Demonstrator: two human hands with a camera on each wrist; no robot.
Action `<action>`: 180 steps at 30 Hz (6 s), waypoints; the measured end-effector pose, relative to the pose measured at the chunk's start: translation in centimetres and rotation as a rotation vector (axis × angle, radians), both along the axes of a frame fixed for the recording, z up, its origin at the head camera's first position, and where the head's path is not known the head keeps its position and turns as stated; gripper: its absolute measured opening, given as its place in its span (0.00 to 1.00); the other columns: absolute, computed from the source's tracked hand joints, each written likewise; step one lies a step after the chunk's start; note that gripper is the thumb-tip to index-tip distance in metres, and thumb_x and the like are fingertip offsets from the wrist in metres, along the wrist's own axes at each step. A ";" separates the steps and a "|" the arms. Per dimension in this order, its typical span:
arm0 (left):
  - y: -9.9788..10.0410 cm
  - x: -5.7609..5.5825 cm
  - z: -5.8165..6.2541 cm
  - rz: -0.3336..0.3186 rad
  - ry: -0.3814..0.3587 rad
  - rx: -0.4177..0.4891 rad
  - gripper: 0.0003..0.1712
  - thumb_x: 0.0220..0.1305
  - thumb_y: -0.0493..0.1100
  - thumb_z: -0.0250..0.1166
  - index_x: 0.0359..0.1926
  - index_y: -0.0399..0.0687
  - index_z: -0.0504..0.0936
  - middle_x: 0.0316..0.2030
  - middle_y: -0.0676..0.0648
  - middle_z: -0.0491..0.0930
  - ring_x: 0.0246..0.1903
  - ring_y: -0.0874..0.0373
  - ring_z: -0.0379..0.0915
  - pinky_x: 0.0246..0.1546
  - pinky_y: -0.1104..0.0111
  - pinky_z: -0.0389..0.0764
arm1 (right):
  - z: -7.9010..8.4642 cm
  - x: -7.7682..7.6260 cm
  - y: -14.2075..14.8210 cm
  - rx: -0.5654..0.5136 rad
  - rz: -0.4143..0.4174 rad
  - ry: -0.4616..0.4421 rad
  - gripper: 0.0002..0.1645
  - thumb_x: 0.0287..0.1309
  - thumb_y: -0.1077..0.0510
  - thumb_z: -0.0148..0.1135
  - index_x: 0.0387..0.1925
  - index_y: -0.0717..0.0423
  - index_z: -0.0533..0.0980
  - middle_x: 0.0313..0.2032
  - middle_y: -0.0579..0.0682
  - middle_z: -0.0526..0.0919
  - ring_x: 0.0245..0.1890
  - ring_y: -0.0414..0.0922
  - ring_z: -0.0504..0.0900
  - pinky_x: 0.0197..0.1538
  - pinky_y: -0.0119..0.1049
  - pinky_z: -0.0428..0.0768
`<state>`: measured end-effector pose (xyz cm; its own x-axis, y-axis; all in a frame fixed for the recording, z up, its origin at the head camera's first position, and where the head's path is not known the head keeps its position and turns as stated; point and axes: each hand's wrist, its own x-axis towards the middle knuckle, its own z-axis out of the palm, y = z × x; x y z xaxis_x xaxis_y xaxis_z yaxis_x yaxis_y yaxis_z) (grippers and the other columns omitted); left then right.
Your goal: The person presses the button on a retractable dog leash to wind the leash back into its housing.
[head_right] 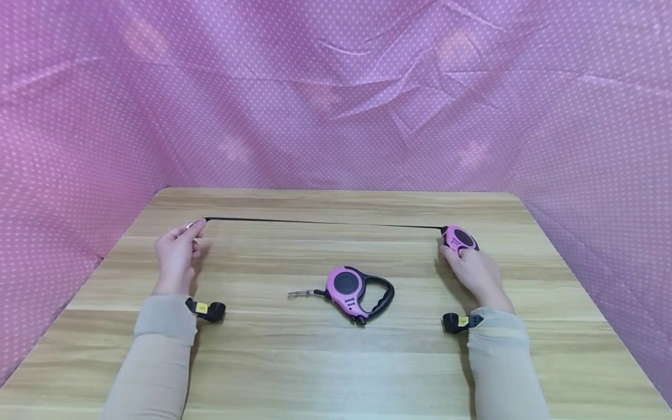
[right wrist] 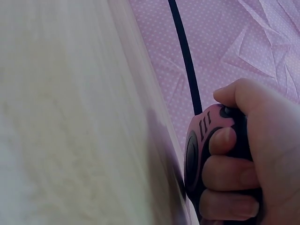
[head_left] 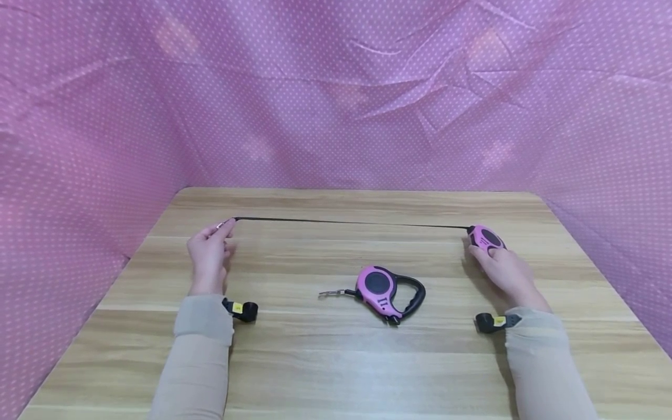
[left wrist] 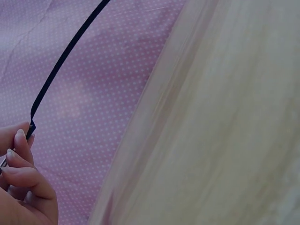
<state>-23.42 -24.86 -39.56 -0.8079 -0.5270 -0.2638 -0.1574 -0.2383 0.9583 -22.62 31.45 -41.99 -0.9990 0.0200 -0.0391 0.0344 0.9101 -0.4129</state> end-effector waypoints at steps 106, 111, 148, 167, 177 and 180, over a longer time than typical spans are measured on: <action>2.7 0.4 0.7 -0.045 0.047 -0.162 0.17 0.52 0.53 0.78 0.40 0.52 0.88 0.27 0.58 0.84 0.23 0.65 0.65 0.32 0.70 0.70 | 1.3 1.1 -1.9 -0.221 -0.167 0.091 0.36 0.62 0.29 0.55 0.30 0.59 0.81 0.23 0.51 0.84 0.23 0.46 0.73 0.25 0.36 0.68; 2.9 0.5 0.8 -0.066 0.036 -0.187 0.17 0.53 0.54 0.77 0.42 0.54 0.88 0.27 0.59 0.84 0.24 0.65 0.66 0.31 0.71 0.71 | 1.6 1.3 -2.1 -0.247 -0.173 0.070 0.37 0.61 0.29 0.55 0.28 0.61 0.78 0.23 0.52 0.82 0.22 0.45 0.73 0.24 0.36 0.70; 3.5 0.5 0.8 -0.122 0.019 -0.239 0.20 0.53 0.56 0.76 0.44 0.53 0.87 0.27 0.61 0.84 0.26 0.63 0.67 0.32 0.72 0.71 | 2.1 1.3 -3.5 -0.421 -0.150 0.135 0.34 0.63 0.33 0.58 0.14 0.54 0.69 0.12 0.41 0.68 0.16 0.42 0.66 0.19 0.38 0.68; 3.6 0.5 0.8 -0.120 0.025 -0.219 0.19 0.53 0.54 0.76 0.44 0.52 0.87 0.30 0.58 0.85 0.23 0.65 0.65 0.29 0.74 0.70 | 3.0 1.2 -4.5 -0.503 -0.194 0.113 0.34 0.65 0.36 0.55 0.22 0.64 0.78 0.22 0.50 0.78 0.22 0.42 0.70 0.24 0.36 0.70; 3.7 0.5 0.9 -0.129 0.003 -0.232 0.22 0.53 0.56 0.76 0.46 0.53 0.86 0.34 0.57 0.85 0.26 0.64 0.68 0.35 0.71 0.72 | 3.2 1.3 -5.0 -0.509 -0.194 0.130 0.32 0.64 0.37 0.57 0.14 0.55 0.73 0.14 0.43 0.73 0.18 0.41 0.68 0.22 0.36 0.69; 3.8 0.4 0.8 -0.125 0.006 -0.233 0.21 0.53 0.56 0.76 0.46 0.53 0.86 0.34 0.56 0.85 0.25 0.64 0.67 0.35 0.71 0.72 | 3.2 1.3 -5.1 -0.504 -0.198 0.127 0.33 0.64 0.36 0.57 0.15 0.57 0.75 0.18 0.50 0.78 0.20 0.43 0.69 0.22 0.37 0.69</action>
<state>-22.98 -21.10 -38.73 -0.8719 -0.4686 -0.1419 -0.1658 0.0098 0.9861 -21.32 26.30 -38.78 -0.9755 0.2181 0.0282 0.1063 0.5799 -0.8077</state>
